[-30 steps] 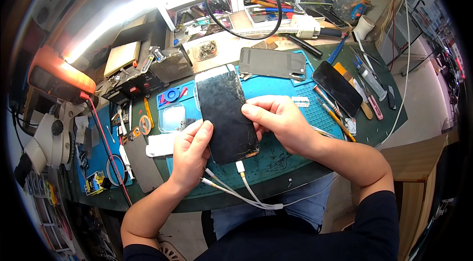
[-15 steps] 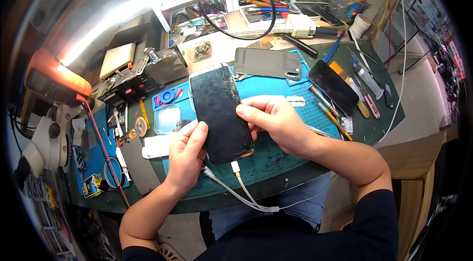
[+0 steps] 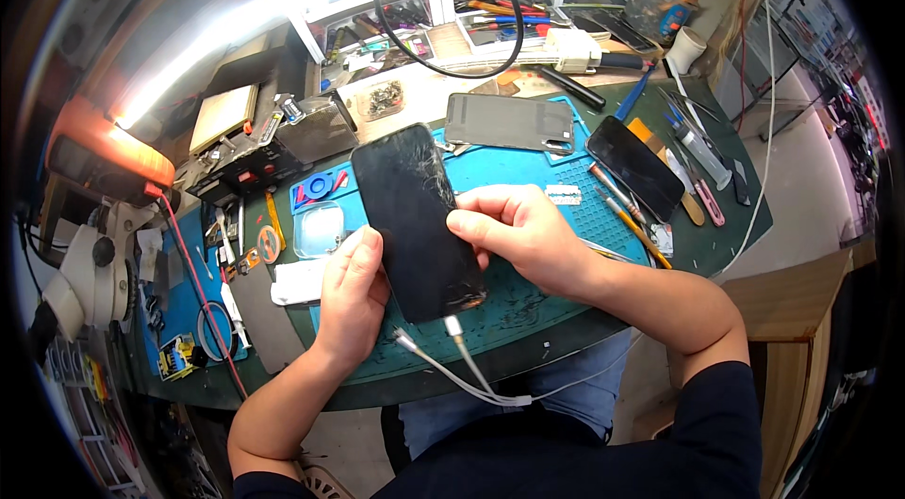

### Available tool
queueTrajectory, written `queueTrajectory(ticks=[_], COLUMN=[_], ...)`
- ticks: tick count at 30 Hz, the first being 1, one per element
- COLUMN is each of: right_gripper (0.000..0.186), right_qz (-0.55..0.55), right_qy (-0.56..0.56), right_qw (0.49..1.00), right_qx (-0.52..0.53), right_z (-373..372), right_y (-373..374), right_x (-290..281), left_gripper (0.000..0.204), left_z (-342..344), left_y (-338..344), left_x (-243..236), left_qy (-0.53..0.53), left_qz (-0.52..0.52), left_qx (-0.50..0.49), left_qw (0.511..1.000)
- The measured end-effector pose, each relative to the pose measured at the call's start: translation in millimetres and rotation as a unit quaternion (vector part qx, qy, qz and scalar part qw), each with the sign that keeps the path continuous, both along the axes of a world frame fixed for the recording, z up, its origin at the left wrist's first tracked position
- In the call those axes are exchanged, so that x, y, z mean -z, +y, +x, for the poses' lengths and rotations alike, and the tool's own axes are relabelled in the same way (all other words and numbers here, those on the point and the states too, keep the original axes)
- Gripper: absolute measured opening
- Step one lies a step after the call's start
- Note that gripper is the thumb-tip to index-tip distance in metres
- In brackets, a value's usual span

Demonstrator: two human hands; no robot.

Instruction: The person repairs a smartphone by connecting internal ribbon cables and testing the device. They use tweezers to align and press the connectors, then plug in a charging cable to verify the screen lights up and the device powers on.

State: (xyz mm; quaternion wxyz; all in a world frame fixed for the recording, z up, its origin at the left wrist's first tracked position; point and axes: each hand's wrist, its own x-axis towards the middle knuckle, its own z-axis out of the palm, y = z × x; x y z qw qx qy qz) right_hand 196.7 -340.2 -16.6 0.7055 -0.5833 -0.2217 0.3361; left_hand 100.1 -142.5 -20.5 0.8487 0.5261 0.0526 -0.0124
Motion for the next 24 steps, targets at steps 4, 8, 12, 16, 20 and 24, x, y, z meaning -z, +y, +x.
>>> queueTrajectory(ticks=[4, 8, 12, 16, 20, 24], right_gripper=[0.019, 0.024, 0.031, 0.042, 0.037, 0.03], right_qz=[0.015, 0.032, 0.018, 0.009, -0.038, -0.026], right_qy=[0.008, -0.002, -0.006, -0.001, 0.038, 0.095], right_qw=[0.999, 0.996, 0.995, 0.995, 0.987, 0.988], right_qx=[-0.043, -0.086, -0.097, -0.101, -0.151, -0.117], right_z=[-8, -15, -15, -16, -20, -35], right_y=[-2, 1, 3, 5, 4, 7], right_x=[-6, -1, -4, -5, -3, -11], left_gripper=[0.055, 0.061, 0.062, 0.059, 0.056, 0.051], left_z=[0, 0, 0, -4, 2, 4], left_y=[4, -2, 1, 10, 15, 12], left_x=[5, -6, -10, -14, -15, -15], left_qy=[-0.01, -0.024, -0.011, -0.023, -0.09, -0.111], left_qz=[-0.053, -0.072, -0.073, -0.191, -0.174, -0.146], left_qx=[0.07, 0.148, 0.14, 0.088, -0.007, -0.052], left_qw=[0.996, 0.986, 0.987, 0.977, 0.981, 0.982])
